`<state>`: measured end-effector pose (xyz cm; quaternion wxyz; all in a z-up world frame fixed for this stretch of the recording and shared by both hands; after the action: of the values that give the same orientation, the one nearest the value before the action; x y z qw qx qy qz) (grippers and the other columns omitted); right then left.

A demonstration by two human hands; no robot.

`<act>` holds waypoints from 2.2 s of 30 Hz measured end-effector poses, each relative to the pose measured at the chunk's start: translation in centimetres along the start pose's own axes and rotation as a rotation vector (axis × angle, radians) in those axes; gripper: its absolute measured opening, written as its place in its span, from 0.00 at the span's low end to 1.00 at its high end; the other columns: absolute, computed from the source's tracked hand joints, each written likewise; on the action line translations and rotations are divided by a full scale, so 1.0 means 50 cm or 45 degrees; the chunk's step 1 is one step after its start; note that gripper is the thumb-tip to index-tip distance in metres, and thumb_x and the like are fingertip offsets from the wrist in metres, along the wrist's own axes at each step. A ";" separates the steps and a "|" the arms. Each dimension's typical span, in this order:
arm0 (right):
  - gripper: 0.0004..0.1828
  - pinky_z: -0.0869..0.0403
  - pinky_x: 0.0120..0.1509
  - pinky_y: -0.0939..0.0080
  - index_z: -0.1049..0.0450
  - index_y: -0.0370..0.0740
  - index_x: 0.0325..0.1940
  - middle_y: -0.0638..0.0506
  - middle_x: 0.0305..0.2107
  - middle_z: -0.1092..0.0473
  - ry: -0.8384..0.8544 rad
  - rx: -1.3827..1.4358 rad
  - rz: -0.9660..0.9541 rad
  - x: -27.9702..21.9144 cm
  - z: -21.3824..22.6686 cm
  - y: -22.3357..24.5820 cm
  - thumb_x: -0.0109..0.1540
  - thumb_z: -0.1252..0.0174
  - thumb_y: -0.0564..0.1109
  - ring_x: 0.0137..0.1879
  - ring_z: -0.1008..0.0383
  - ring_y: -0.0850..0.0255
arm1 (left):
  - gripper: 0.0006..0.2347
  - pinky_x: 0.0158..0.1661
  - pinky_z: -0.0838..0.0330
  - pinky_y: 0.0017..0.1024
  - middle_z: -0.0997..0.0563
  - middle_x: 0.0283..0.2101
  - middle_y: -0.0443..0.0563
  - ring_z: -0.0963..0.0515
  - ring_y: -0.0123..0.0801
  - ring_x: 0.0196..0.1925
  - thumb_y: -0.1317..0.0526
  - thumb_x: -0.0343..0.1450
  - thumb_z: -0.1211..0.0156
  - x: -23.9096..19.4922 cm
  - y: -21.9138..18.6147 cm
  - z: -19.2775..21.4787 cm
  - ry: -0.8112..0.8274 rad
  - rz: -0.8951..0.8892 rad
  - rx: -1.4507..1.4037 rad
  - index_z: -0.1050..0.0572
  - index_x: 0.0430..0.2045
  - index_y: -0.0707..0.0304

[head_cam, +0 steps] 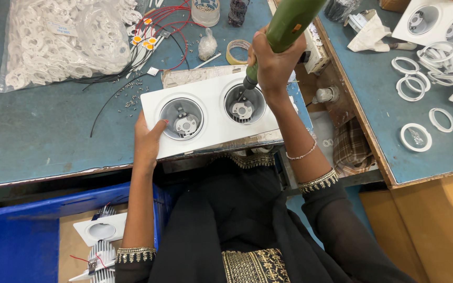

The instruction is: The person assembles a recessed lighting fixture by placing internal light modules into a white metal housing, connecting electrical wires, and securing components using an electric screwdriver.

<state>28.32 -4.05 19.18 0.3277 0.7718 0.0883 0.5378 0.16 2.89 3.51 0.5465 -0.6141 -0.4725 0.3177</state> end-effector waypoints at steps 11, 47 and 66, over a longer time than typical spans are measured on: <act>0.05 0.31 0.27 0.59 0.35 0.30 0.38 0.48 0.23 0.33 0.009 0.013 0.008 0.003 -0.001 0.003 0.66 0.46 0.28 0.22 0.32 0.61 | 0.20 0.53 0.29 0.25 0.21 0.50 0.54 0.22 0.29 0.50 0.70 0.68 0.45 0.001 -0.001 0.001 0.005 -0.003 -0.009 0.31 0.56 0.74; 0.11 0.30 0.28 0.65 0.36 0.35 0.46 0.52 0.25 0.31 0.066 -0.187 0.061 0.015 -0.035 -0.020 0.65 0.43 0.28 0.25 0.29 0.66 | 0.20 0.52 0.28 0.26 0.20 0.50 0.55 0.21 0.30 0.49 0.71 0.68 0.44 0.001 -0.007 -0.003 -0.011 0.057 -0.012 0.31 0.56 0.74; 0.05 0.29 0.26 0.58 0.32 0.32 0.37 0.47 0.22 0.31 -0.105 0.164 -0.135 0.078 0.054 0.013 0.65 0.41 0.34 0.21 0.31 0.60 | 0.33 0.59 0.33 0.32 0.25 0.53 0.59 0.23 0.39 0.57 0.70 0.68 0.38 0.006 -0.040 -0.001 -0.107 -0.285 0.218 0.49 0.67 0.59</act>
<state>32.17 -3.77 22.03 0.3089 0.8069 0.1499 0.4807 -0.19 3.05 5.51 0.6085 -0.4949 -0.5319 0.3193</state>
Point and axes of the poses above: each hand's wrist, its own x-axis towards the middle knuckle, its own z-axis out of the back of the hand, y = z × x, the point moved 4 cm from there along x, towards the middle knuckle
